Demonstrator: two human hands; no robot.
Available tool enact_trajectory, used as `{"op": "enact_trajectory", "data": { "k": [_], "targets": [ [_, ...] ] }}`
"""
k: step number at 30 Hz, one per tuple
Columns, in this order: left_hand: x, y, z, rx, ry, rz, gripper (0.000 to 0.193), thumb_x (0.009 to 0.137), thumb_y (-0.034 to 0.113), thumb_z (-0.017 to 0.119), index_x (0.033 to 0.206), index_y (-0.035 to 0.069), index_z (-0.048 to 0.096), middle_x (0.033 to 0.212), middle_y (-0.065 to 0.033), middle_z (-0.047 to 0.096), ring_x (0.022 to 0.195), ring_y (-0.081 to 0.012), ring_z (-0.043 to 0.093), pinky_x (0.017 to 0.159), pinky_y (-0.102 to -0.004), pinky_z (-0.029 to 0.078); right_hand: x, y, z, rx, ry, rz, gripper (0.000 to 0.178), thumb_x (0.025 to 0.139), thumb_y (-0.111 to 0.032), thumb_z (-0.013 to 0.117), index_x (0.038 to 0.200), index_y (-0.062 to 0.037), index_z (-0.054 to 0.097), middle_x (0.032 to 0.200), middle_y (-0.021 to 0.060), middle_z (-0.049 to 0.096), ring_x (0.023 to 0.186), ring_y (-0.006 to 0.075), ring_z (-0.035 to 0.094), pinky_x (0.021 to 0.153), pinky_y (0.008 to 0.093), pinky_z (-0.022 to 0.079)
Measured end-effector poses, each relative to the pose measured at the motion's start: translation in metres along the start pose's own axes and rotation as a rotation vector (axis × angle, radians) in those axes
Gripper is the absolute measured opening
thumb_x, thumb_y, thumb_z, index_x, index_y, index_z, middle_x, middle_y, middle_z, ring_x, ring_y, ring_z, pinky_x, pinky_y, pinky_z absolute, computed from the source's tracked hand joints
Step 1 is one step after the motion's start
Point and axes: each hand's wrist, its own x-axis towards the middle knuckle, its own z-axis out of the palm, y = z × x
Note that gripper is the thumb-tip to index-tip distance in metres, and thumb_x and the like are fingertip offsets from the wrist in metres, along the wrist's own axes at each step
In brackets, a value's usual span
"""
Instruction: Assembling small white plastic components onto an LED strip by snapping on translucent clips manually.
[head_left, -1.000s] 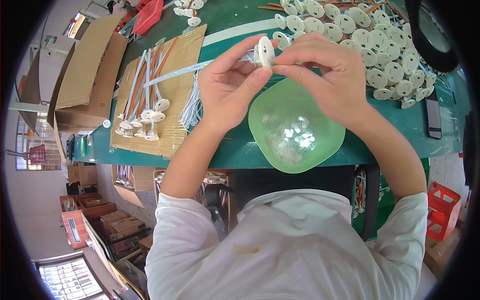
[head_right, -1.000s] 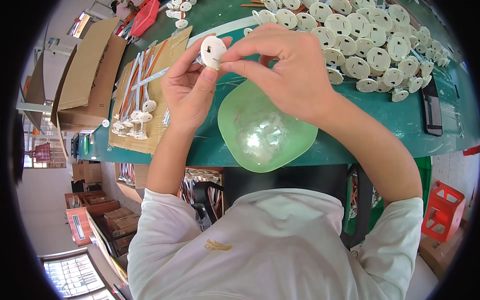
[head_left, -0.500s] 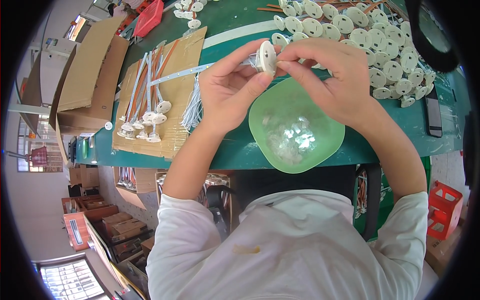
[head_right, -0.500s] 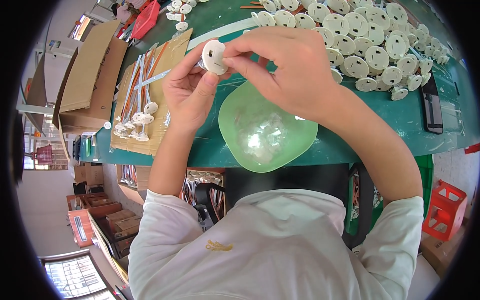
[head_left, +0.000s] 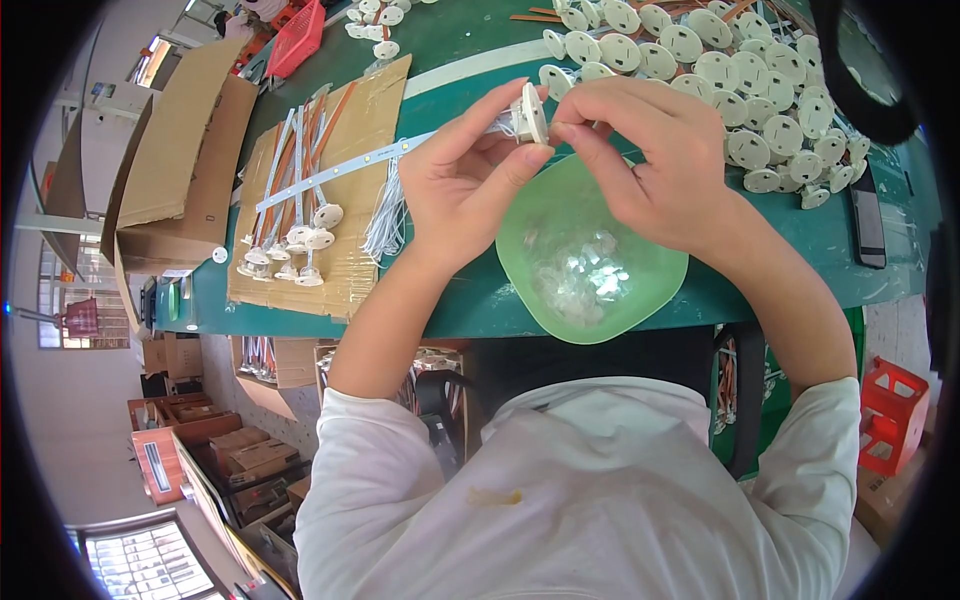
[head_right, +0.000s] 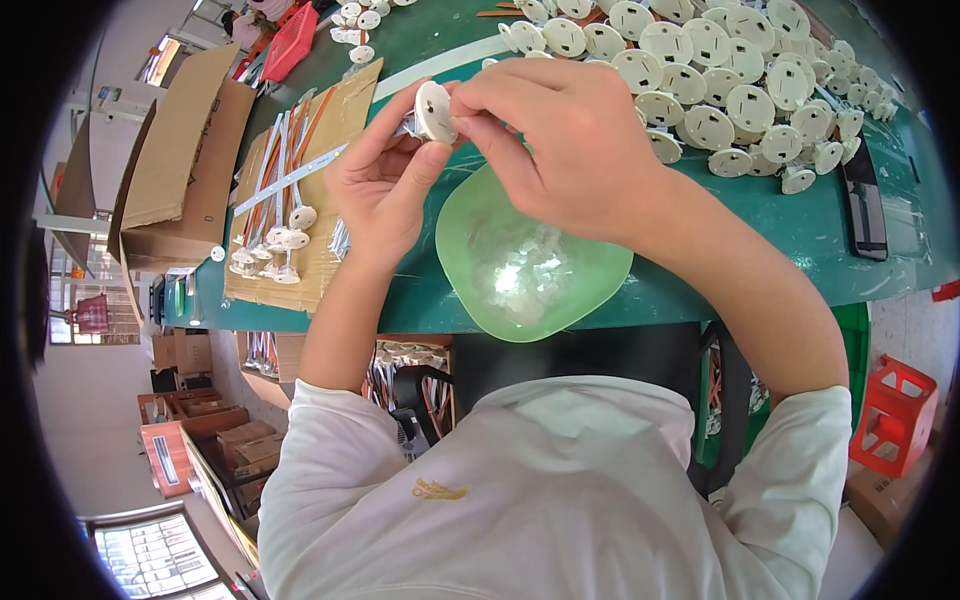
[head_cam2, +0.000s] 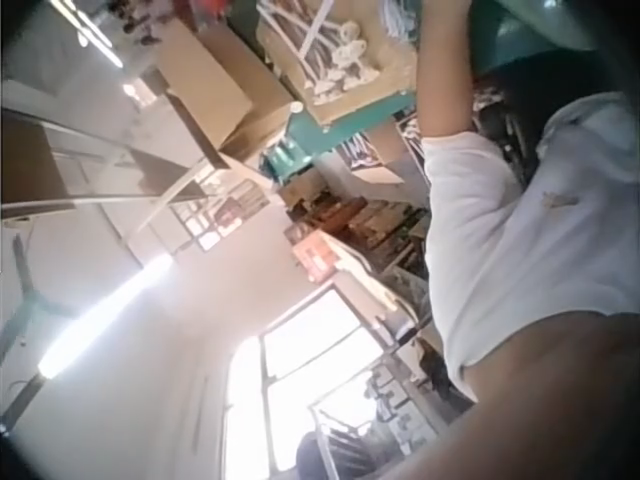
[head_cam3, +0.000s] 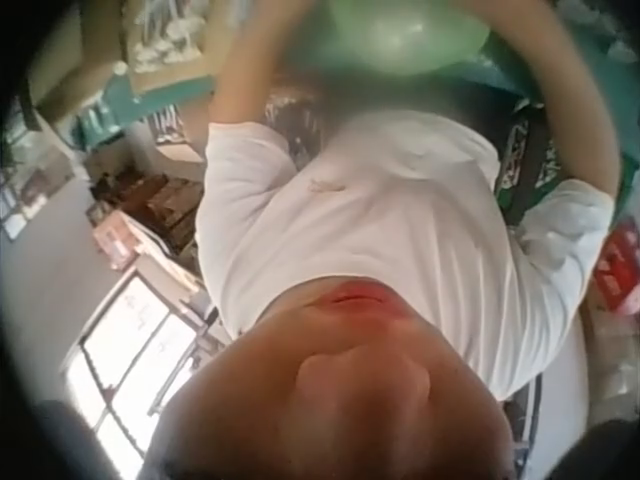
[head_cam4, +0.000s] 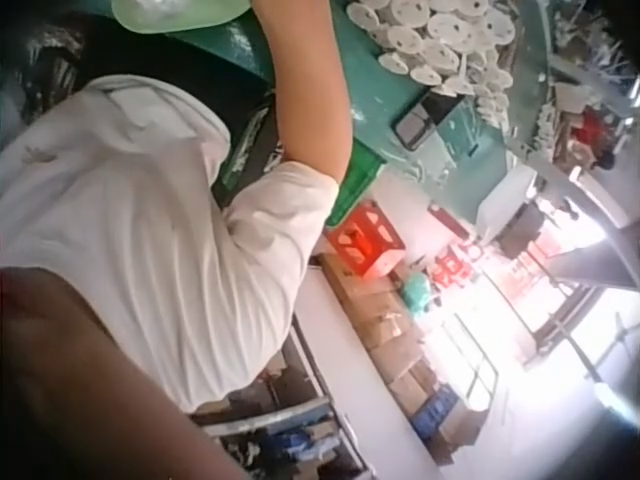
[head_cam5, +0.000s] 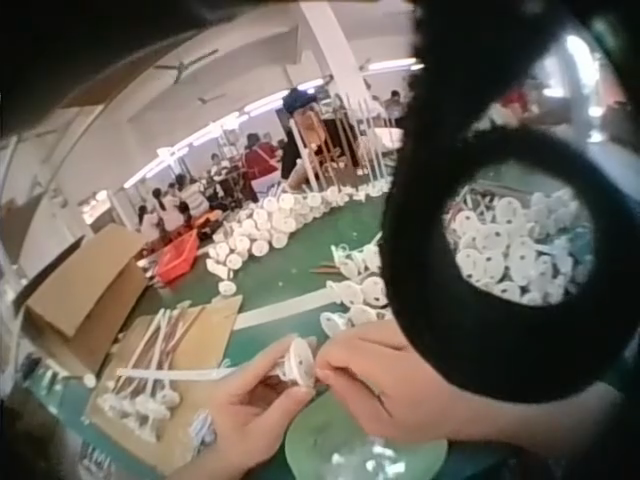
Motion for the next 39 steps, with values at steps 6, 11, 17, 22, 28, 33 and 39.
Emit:
{"op": "enact_trajectory", "data": {
  "k": [6, 11, 17, 22, 28, 33, 39],
  "targets": [
    [0.001, 0.000, -0.002, 0.004, -0.007, -0.011, 0.051, 0.086, -0.005, 0.073, 0.135, -0.005, 0.057, 0.121, -0.0166, 0.069, 0.095, -0.0135, 0.068, 0.086, -0.0270, 0.056, 0.002, 0.000, 0.002, -0.034, 0.038, -0.048, 0.013, 0.080, 0.007, 0.069, 0.090, -0.0013, 0.065, 0.081, 0.0083, 0.069, 0.067, 0.0211, 0.066, 0.059, 0.0287, 0.051],
    [0.002, 0.000, 0.001, -0.040, 0.002, -0.006, 0.051, 0.087, -0.004, 0.074, 0.135, -0.005, 0.057, 0.121, -0.0159, 0.069, 0.096, -0.0141, 0.069, 0.087, -0.0273, 0.056, 0.001, -0.001, 0.001, -0.014, 0.024, 0.008, 0.012, 0.081, 0.006, 0.068, 0.090, -0.0018, 0.065, 0.081, 0.0079, 0.069, 0.067, 0.0203, 0.066, 0.059, 0.0286, 0.051],
    [0.000, -0.002, -0.001, -0.049, 0.000, -0.021, 0.051, 0.086, -0.005, 0.073, 0.135, -0.006, 0.057, 0.122, -0.0163, 0.069, 0.096, -0.0142, 0.069, 0.087, -0.0274, 0.056, 0.000, -0.002, 0.002, -0.011, 0.011, 0.035, 0.012, 0.082, 0.006, 0.068, 0.090, -0.0015, 0.065, 0.081, 0.0079, 0.069, 0.068, 0.0203, 0.067, 0.060, 0.0282, 0.051],
    [-0.001, -0.003, 0.000, -0.024, 0.005, -0.023, 0.052, 0.086, -0.006, 0.073, 0.135, -0.006, 0.057, 0.124, -0.0169, 0.068, 0.096, -0.0141, 0.069, 0.087, -0.0271, 0.056, -0.001, -0.003, 0.001, -0.021, -0.034, 0.066, 0.011, 0.082, 0.006, 0.067, 0.090, -0.0010, 0.065, 0.082, 0.0084, 0.069, 0.070, 0.0214, 0.068, 0.061, 0.0288, 0.052],
    [-0.001, -0.007, 0.006, -0.032, 0.038, -0.031, 0.053, 0.086, -0.006, 0.073, 0.136, -0.004, 0.057, 0.124, -0.0174, 0.068, 0.094, -0.0131, 0.069, 0.085, -0.0268, 0.057, -0.001, -0.002, 0.004, -0.020, -0.003, 0.059, 0.010, 0.082, 0.006, 0.067, 0.090, -0.0012, 0.065, 0.081, 0.0086, 0.069, 0.070, 0.0231, 0.068, 0.062, 0.0300, 0.052],
    [-0.004, -0.010, 0.005, 0.052, 0.026, -0.016, 0.052, 0.086, -0.006, 0.073, 0.135, -0.003, 0.058, 0.119, -0.0146, 0.069, 0.090, -0.0118, 0.068, 0.080, -0.0261, 0.057, 0.001, -0.003, 0.005, -0.017, -0.037, 0.095, 0.009, 0.083, 0.004, 0.068, 0.090, -0.0024, 0.067, 0.080, 0.0099, 0.069, 0.070, 0.0241, 0.069, 0.063, 0.0306, 0.053],
    [0.003, -0.007, 0.001, 0.131, 0.018, -0.054, 0.048, 0.085, 0.001, 0.077, 0.131, 0.001, 0.064, 0.106, -0.0093, 0.072, 0.085, -0.0102, 0.067, 0.077, -0.0246, 0.056, -0.002, 0.000, 0.005, 0.039, -0.028, 0.198, 0.011, 0.085, 0.000, 0.070, 0.096, -0.0020, 0.072, 0.088, 0.0114, 0.072, 0.076, 0.0226, 0.071, 0.065, 0.0292, 0.055]
  ]
}}
